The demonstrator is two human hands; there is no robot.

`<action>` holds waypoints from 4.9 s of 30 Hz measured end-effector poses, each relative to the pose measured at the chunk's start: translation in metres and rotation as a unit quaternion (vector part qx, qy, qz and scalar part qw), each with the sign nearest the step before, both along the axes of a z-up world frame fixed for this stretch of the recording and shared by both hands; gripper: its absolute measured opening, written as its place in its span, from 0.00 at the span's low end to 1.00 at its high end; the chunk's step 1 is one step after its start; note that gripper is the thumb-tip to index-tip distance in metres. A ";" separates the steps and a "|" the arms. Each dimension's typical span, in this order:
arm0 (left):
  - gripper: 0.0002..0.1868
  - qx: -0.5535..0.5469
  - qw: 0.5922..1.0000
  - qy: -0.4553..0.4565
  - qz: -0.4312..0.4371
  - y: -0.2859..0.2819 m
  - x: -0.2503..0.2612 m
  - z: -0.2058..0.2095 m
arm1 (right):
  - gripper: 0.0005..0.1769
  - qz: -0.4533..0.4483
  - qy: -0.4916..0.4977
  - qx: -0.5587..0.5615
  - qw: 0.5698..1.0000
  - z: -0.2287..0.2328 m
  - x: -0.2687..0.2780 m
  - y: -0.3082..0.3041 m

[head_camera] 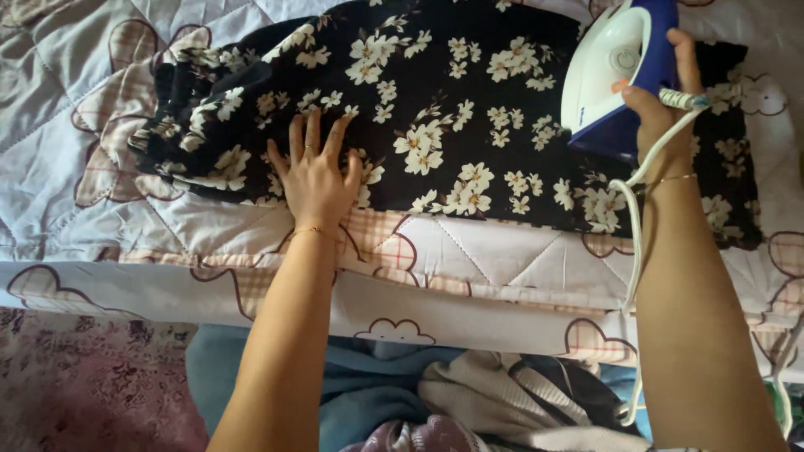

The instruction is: The person irons a floral-patterned garment on a bed, smoothing the fabric with one hand while moving the iron across it. They then fold the garment and continue ironing the newly exposed surface.

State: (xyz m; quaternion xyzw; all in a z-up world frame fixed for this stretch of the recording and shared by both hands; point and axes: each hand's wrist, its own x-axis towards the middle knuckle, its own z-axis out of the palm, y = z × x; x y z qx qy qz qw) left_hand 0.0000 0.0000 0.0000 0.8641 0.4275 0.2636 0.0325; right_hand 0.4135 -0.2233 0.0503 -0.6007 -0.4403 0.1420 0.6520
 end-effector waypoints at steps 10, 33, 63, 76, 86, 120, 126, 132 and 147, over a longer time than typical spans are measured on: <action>0.28 0.011 1.000 -0.012 0.000 0.003 -0.001 -0.007 | 0.38 0.011 0.009 -0.030 0.999 0.008 -0.082 -0.073; 0.28 0.004 1.000 -0.007 -0.004 0.003 -0.002 -0.003 | 0.39 -0.039 -0.017 -0.071 0.997 0.026 -0.143 -0.022; 0.27 0.018 0.999 -0.028 -0.006 0.003 -0.001 -0.008 | 0.43 -0.020 0.044 -0.118 0.992 0.052 -0.237 -0.066; 0.26 0.023 1.000 -0.017 0.000 0.006 -0.001 -0.009 | 0.43 0.039 -0.062 -0.110 0.991 0.029 -0.203 -0.012; 0.28 0.003 1.000 -0.007 0.003 0.005 -0.001 -0.005 | 0.37 0.082 -0.121 -0.024 0.989 -0.003 -0.126 0.112; 0.28 0.012 1.000 -0.022 0.002 0.003 0.000 -0.005 | 0.44 0.106 -0.026 -0.082 0.991 0.012 -0.226 0.036; 0.29 0.009 1.000 -0.018 0.006 0.004 -0.001 -0.004 | 0.41 0.091 -0.088 -0.042 0.991 0.000 -0.183 0.116; 0.30 -0.008 1.000 -0.004 0.011 0.005 -0.002 -0.005 | 0.37 0.107 -0.117 0.029 0.987 -0.013 -0.159 0.161; 0.29 0.008 1.000 -0.023 0.006 0.003 0.000 -0.005 | 0.41 0.057 -0.051 -0.040 0.996 0.007 -0.221 0.116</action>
